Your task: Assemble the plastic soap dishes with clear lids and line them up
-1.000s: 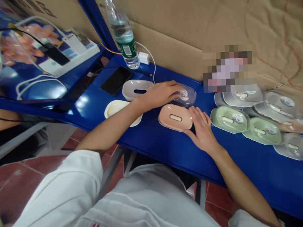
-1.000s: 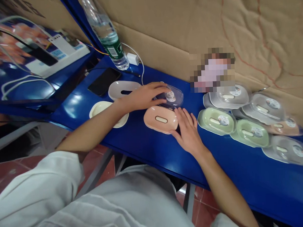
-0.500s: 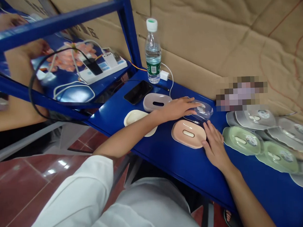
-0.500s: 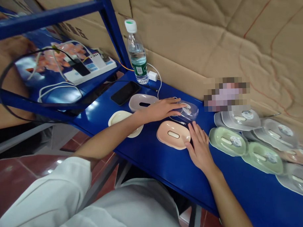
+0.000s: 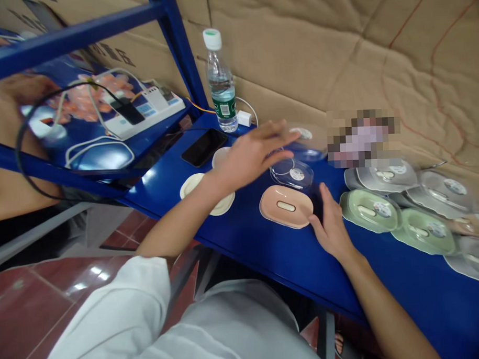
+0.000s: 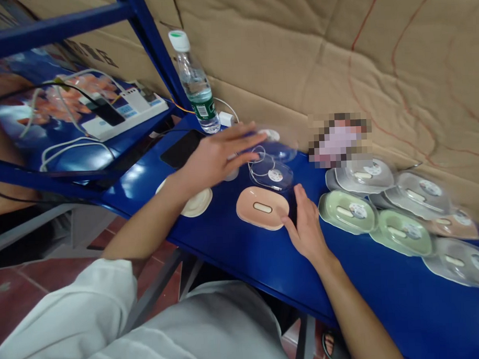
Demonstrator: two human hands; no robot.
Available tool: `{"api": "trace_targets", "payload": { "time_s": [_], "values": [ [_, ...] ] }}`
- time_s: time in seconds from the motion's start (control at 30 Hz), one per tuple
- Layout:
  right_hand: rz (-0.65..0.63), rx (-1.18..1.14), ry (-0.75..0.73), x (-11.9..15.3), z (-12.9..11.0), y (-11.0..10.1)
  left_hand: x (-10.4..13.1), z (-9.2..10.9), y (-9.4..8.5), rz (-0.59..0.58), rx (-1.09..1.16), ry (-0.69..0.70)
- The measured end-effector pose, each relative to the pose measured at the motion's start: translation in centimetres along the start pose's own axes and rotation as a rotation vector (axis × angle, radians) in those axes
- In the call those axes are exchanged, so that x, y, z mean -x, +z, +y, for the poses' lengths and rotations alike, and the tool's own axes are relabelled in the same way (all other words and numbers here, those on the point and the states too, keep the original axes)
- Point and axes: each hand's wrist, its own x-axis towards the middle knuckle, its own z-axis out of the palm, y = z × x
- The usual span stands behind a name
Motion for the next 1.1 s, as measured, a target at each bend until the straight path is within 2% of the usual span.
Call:
{"api": "trace_targets", "payload": {
  "time_s": [0.07,0.13,0.23,0.33,0.5,0.67,0.83,1.1],
  "values": [
    [0.120,-0.058,-0.037,0.0,-0.2,-0.5,2.4,2.5,0.9,-0.027,-0.075,0.051],
    [0.169,-0.067,-0.110,0.1,-0.6,-1.0,5.1,4.6,2.3,-0.063,-0.115,0.085],
    [0.055,-0.017,-0.239,0.2,-1.3,-1.1,8.5,5.9,4.4,-0.103,-0.103,0.054],
    [-0.039,0.015,-0.298,0.2,-1.8,-0.6,10.1,5.6,5.7,-0.152,-0.022,0.032],
    [-0.031,0.011,-0.338,0.1,-1.9,0.0,11.5,4.7,6.5,-0.146,0.086,-0.025],
    [-0.043,0.089,-0.359,0.2,-2.3,-0.5,12.4,4.6,6.6,-0.092,0.054,-0.024],
    [-0.056,0.159,-0.358,0.3,-2.8,-0.7,12.3,4.6,6.5,-0.051,0.043,-0.076],
    [-0.037,0.010,-0.295,-0.1,-2.4,-0.2,12.4,4.4,6.5,-0.052,0.161,-0.168]
  ]
}}
